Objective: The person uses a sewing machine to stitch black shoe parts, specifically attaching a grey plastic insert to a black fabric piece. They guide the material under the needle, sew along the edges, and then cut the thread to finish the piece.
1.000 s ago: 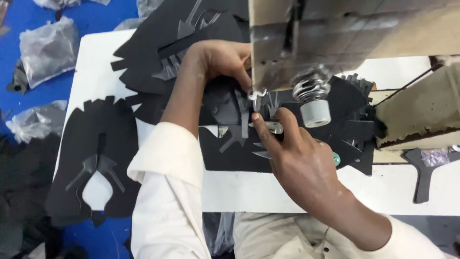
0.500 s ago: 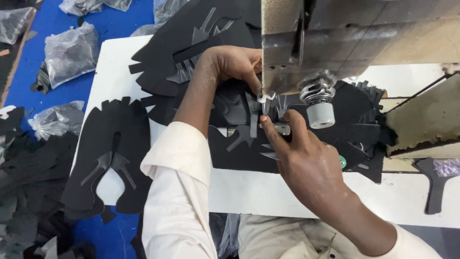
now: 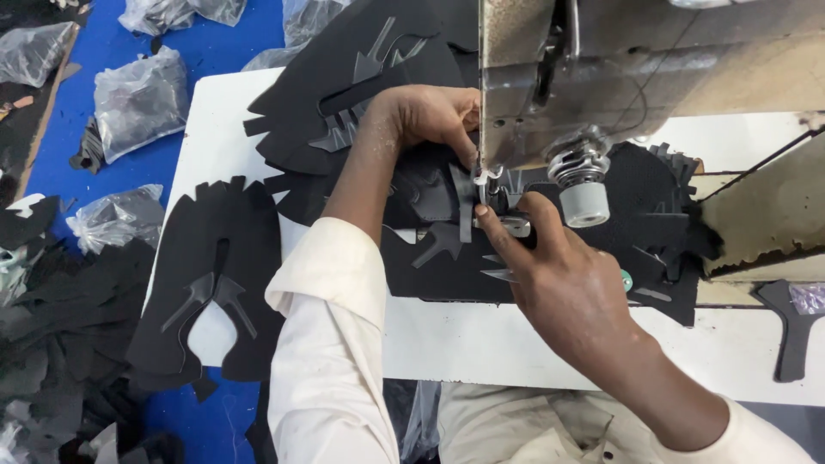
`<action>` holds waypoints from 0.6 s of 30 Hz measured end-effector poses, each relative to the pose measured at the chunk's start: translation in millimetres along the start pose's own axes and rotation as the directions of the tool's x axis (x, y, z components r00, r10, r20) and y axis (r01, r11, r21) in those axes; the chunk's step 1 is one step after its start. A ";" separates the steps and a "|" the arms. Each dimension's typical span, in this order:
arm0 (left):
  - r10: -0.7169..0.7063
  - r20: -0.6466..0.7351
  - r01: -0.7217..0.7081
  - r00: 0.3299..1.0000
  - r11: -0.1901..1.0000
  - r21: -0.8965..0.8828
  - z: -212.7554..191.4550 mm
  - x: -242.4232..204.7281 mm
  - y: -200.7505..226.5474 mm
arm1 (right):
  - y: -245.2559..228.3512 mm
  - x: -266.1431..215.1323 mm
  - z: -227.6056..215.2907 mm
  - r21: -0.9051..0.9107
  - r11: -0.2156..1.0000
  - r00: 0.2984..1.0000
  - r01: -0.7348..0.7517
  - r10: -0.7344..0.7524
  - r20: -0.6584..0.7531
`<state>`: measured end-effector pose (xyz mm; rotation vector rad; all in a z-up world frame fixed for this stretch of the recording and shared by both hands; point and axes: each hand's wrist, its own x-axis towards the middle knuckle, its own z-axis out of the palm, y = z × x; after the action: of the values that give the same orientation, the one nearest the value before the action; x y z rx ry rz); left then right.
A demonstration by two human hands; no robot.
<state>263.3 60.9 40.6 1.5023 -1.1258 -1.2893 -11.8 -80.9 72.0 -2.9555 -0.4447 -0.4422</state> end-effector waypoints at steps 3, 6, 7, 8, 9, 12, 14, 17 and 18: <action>0.106 0.019 -0.106 0.994 0.994 0.018 27.9 -19.8 1.6 | 11.7 -3.6 -0.8 -0.008 0.999 0.999 -0.032 0.032 0.031; 0.206 -0.462 -0.249 0.863 0.968 -0.034 95.5 -46.3 -2.2 | 41.4 -7.5 3.9 0.087 0.994 0.997 0.071 -0.069 -0.021; 0.161 -0.716 -0.274 0.679 0.961 -0.044 126.2 -47.6 -6.1 | 56.7 -9.8 11.9 0.034 0.996 0.995 0.088 -0.089 0.042; 0.089 -0.899 -0.295 0.428 0.954 -0.046 156.7 -51.7 -10.7 | 70.3 -11.4 21.3 -0.014 0.994 0.989 0.111 -0.109 0.105; 0.083 -0.896 -0.284 0.435 0.957 -0.050 167.3 -47.4 -5.1 | 72.3 -5.3 16.4 -0.005 0.995 0.989 0.102 -0.101 0.104; 0.038 -0.983 -0.198 0.178 0.980 0.002 193.2 -42.0 4.0 | 74.3 0.5 9.7 0.163 0.954 0.967 0.251 -0.240 -0.086; -0.011 -0.958 -0.341 0.287 0.934 -0.112 186.6 -46.4 9.1 | 75.2 -1.7 15.4 -0.105 0.990 0.959 0.097 -0.064 0.278; 0.027 -0.963 -0.344 0.266 0.936 -0.069 181.7 -43.2 -0.9 | 68.3 -4.7 12.6 0.062 0.989 0.989 0.137 -0.140 0.045; 0.030 -0.960 -0.336 0.279 0.940 -0.068 181.4 -42.3 1.8 | 65.6 -3.2 7.6 0.066 0.990 0.991 0.123 -0.126 0.038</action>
<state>80.3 94.1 30.5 1.4727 -0.2429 -0.1371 7.3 -142.9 59.0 -2.8912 -0.6387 -0.3721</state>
